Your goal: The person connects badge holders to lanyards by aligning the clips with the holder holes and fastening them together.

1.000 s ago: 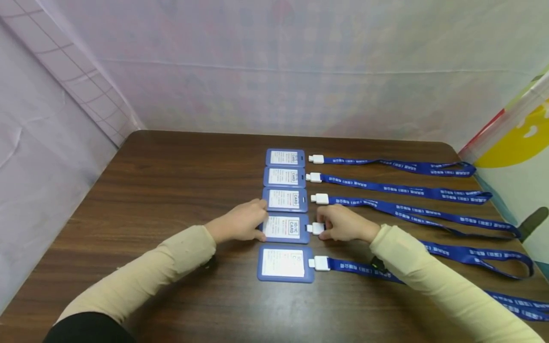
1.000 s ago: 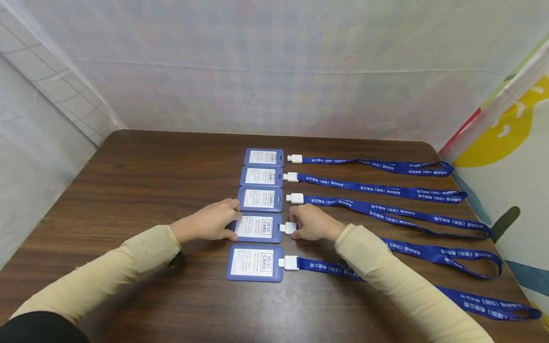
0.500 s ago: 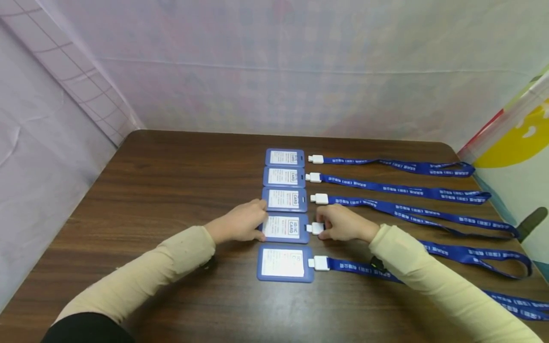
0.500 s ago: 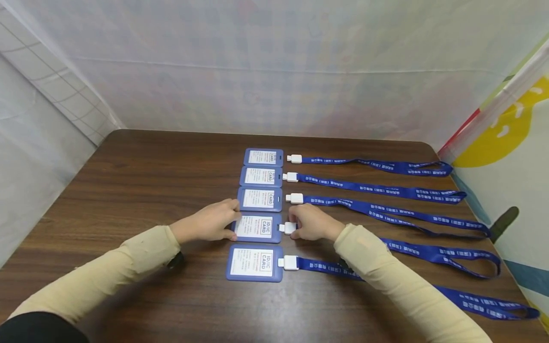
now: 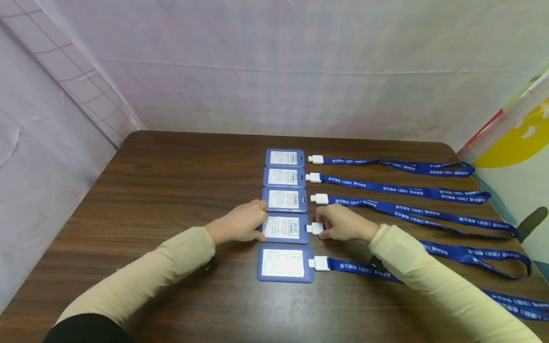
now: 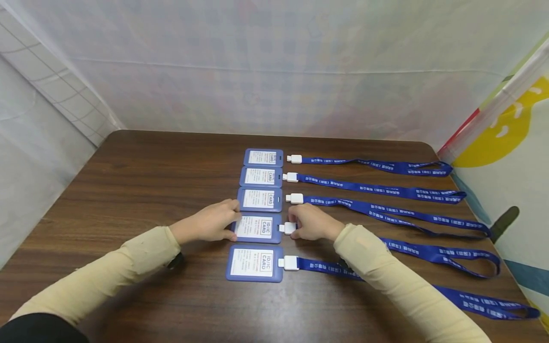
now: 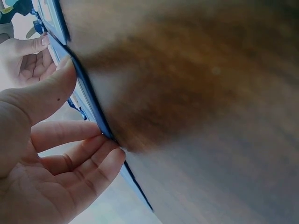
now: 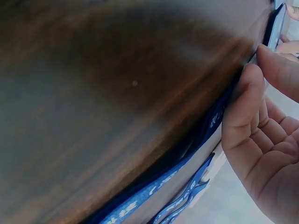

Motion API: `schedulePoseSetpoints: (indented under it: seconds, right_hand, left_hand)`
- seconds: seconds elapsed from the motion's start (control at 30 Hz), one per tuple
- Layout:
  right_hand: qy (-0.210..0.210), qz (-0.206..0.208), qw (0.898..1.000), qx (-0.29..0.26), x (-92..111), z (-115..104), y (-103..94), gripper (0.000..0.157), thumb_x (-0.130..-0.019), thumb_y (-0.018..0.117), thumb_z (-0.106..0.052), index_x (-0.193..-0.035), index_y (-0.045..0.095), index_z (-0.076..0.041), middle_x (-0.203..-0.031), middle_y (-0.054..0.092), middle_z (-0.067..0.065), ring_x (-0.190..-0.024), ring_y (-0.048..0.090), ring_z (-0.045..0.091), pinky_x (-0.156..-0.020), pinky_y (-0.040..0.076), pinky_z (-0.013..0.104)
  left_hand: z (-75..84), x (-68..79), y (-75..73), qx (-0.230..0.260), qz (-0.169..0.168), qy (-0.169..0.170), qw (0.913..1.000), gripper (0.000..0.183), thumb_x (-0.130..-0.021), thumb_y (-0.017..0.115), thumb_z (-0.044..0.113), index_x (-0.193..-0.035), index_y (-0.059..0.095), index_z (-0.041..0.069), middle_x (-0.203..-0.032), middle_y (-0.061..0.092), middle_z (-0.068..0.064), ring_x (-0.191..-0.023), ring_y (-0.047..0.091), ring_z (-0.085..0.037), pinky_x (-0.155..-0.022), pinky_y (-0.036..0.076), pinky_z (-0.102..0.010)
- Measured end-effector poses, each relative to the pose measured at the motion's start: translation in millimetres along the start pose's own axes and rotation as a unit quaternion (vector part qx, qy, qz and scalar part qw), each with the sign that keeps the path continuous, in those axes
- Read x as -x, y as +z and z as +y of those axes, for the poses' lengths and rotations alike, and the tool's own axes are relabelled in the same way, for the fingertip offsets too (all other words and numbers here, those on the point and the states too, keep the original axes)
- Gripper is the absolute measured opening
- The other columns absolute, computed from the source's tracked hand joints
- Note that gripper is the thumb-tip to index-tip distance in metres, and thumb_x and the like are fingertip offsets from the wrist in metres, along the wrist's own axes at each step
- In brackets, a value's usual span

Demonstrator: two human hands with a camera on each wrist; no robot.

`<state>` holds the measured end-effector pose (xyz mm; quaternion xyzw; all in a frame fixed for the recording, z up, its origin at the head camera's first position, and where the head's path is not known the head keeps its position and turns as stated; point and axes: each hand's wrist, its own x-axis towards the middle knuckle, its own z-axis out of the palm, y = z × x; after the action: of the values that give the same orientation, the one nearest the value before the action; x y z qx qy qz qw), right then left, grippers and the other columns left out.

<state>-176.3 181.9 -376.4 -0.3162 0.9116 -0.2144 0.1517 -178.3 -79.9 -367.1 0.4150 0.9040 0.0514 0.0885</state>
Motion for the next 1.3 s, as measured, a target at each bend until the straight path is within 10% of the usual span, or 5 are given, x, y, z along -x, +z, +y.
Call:
schedulePoseSetpoints:
  seconds: [1.3]
  right_hand:
    - [-0.01, -0.003, 1.0, 0.0, -3.3, 0.6, 0.6, 0.021, -0.07, 0.076, -0.011, -0.076, 0.056, -0.009, -0.058, 0.048, -0.005, -0.051, 0.043, 0.008, -0.047, 0.038, 0.023]
  left_hand:
    - [2.4, -1.4, -1.8, -0.012, -0.012, -0.012, 0.9998, 0.035, -0.069, 0.079, 0.031, -0.084, 0.067, 0.001, -0.086, 0.05, -0.007, -0.078, 0.046, -0.017, -0.07, 0.045, -0.03]
